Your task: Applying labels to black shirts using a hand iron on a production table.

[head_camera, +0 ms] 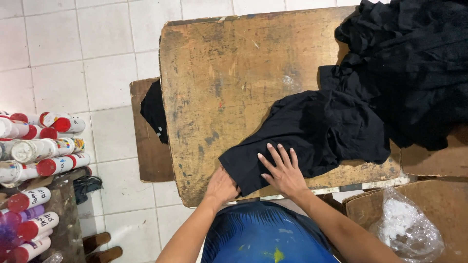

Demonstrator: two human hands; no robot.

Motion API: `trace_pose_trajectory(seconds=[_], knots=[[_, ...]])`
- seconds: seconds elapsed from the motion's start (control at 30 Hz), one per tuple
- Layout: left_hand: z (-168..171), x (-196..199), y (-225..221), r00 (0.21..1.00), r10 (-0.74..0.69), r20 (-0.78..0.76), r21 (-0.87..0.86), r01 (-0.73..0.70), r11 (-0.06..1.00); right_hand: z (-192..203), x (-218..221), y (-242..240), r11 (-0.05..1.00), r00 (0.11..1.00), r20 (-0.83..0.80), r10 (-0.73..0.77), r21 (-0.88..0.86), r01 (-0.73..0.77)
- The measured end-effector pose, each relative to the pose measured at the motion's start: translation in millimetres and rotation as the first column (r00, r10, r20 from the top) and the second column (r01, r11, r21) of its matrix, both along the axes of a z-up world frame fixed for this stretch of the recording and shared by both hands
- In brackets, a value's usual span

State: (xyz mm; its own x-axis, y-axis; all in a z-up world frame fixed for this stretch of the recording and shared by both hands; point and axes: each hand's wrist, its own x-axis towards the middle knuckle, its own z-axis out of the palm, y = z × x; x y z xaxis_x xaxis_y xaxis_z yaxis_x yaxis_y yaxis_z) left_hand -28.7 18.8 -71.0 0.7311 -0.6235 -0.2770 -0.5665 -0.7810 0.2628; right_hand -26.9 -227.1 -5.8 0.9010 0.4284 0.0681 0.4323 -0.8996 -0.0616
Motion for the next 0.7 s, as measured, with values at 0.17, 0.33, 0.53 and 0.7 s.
trace_pose_trajectory(seconds=[0.17,0.33,0.53,0.7], knots=[[49.9,-2.0,24.1,0.997,0.073,-0.028,0.068,-0.071,0.995,0.4,-5.0,4.1,0.999,1.000,-0.024,-0.018,-0.041,0.017],[76.0,-8.0,28.6,0.986,0.163,-0.017,0.091,-0.161,0.983,1.0,-8.5,10.2,0.999,0.999,-0.032,0.028,-0.030,-0.029],[86.1,-21.7,27.7,0.876,0.455,0.160,-0.139,-0.436,0.889,2.0,-7.2,11.8,1.000,0.998,-0.063,0.006,0.010,-0.006],[89.9,-20.8,1.4,0.892,0.329,0.311,-0.286,-0.243,0.927,-4.0,27.9,8.7,0.989,0.997,0.034,-0.072,0.131,0.067]])
